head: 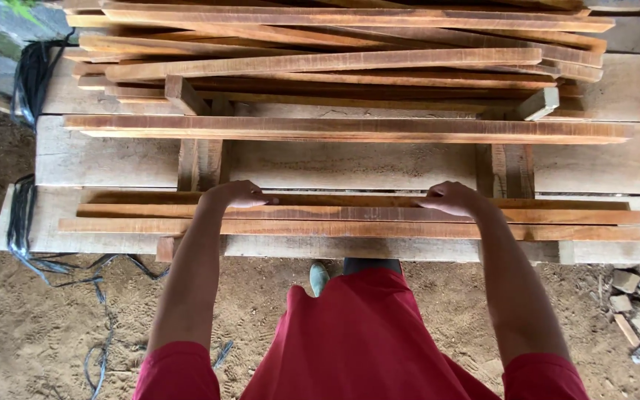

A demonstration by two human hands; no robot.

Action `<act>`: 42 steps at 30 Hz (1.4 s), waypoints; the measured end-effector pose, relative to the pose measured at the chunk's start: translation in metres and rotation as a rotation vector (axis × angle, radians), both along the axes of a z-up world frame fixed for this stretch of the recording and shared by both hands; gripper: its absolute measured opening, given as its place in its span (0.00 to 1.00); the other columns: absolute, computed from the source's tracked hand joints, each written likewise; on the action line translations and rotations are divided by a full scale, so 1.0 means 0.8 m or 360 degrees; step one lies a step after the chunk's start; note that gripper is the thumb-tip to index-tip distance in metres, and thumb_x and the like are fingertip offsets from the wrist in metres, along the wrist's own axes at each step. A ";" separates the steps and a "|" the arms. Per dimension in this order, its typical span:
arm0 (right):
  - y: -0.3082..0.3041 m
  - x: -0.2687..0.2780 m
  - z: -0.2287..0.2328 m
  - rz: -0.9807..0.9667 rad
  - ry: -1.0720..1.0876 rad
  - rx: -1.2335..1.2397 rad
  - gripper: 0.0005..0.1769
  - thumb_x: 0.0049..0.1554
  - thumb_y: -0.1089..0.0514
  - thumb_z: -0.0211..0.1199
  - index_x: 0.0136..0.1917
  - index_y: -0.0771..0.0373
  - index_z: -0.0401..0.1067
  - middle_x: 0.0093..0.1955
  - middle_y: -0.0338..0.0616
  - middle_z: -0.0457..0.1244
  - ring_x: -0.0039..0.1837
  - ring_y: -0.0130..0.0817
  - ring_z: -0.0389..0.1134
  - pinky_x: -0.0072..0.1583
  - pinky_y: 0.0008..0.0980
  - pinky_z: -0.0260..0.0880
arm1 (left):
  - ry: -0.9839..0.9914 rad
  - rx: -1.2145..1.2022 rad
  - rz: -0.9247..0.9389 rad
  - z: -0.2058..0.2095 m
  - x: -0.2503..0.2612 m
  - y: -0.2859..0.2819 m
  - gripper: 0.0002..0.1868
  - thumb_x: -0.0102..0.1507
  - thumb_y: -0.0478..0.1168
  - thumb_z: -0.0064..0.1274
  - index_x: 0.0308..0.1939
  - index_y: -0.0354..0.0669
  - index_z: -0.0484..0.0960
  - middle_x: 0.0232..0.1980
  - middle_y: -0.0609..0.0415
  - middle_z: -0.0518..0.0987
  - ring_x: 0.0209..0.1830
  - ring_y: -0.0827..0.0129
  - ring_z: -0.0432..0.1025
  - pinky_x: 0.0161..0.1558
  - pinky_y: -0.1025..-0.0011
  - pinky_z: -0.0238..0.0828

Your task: Arranging and inspecting thin wood slats on a workbench.

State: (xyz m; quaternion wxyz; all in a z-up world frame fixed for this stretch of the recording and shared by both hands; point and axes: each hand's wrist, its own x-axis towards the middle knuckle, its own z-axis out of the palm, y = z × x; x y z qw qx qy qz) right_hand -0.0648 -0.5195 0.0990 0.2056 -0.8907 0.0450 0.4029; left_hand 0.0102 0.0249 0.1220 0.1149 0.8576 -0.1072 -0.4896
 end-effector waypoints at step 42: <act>0.028 -0.038 0.013 -0.0111 -0.1320 -0.0168 0.27 0.67 0.34 0.57 0.47 0.58 0.81 0.46 0.50 0.71 0.52 0.50 0.74 0.65 0.52 0.70 | -0.1845 -0.0392 0.0286 -0.094 -0.052 -0.002 0.23 0.74 0.60 0.44 0.42 0.49 0.85 0.38 0.52 0.83 0.47 0.56 0.80 0.64 0.54 0.68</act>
